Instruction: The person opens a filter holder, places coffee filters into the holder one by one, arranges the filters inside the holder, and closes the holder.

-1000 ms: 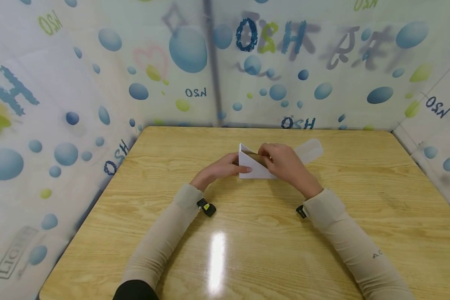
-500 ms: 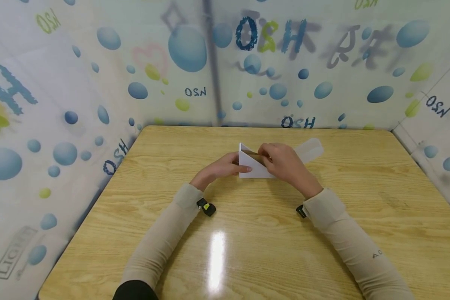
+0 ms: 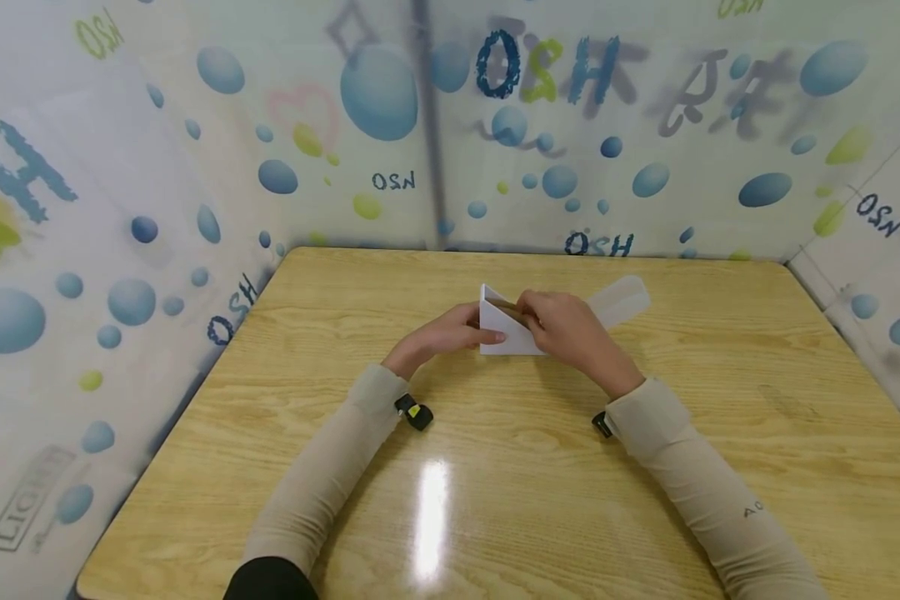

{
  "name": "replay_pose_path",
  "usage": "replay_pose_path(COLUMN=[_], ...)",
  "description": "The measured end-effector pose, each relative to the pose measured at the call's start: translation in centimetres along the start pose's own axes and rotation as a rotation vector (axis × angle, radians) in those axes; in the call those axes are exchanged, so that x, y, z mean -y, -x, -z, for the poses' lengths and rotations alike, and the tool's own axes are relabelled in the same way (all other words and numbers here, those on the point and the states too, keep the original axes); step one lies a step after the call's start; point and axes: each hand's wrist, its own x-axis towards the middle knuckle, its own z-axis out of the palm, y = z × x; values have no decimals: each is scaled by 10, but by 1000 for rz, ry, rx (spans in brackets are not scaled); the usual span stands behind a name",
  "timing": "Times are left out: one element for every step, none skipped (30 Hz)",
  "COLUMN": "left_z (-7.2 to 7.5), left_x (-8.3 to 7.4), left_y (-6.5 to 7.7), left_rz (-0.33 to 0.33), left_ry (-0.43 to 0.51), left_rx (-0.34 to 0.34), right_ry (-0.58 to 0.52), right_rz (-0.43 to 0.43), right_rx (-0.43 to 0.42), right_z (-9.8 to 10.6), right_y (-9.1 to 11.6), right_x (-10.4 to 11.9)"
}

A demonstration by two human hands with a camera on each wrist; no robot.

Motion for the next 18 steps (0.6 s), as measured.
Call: replay_pose_path(left_z=[0, 0, 0, 0, 0, 0, -1, -1, -1, -1, -1, -1, -1, -2, -2, -2, -2, -1], left_x=[0, 0, 0, 0, 0, 0, 0, 0, 0, 0, 0, -1, -1, -1, -1, -1, -1, -1], left_y=[0, 0, 0, 0, 0, 0, 0, 1, 1, 1, 1, 2, 2, 2, 2, 2, 2, 2], left_rz=[2, 3, 4, 3, 2, 1, 1, 2, 2, 3, 3, 4, 4, 4, 3, 2, 1, 2], left_ry=[0, 0, 2, 4, 6, 8, 8, 7, 7, 4, 3, 2, 1, 1, 1, 0, 0, -1], left_rx=[0, 0, 1, 0, -1, -1, -2, -3, -4, -5, -6, -7, -8, -9, -10, -11, -12, -13], right_ry=[2, 3, 4, 7, 6, 9, 11, 13, 14, 16, 17, 19, 19, 19, 19, 20, 20, 21], right_rz=[0, 1, 1, 1, 0, -3, -6, -8, -12, -16, -20, -23, -26, -29, -32, -35, -36, -38], right_rx=[4, 5, 5, 5, 4, 5, 5, 5, 6, 5, 4, 2, 0, -2, -4, -7, -8, -9], right_z=[-1, -1, -1, -1, 0, 0, 0, 0, 0, 0, 0, 0, 1, 1, 1, 1, 2, 2], right_y=[0, 0, 0, 1, 1, 1, 1, 1, 2, 2, 2, 2, 3, 3, 3, 3, 3, 3], right_x=[0, 0, 0, 0, 0, 0, 0, 0, 0, 0, 1, 1, 1, 1, 2, 2, 2, 2])
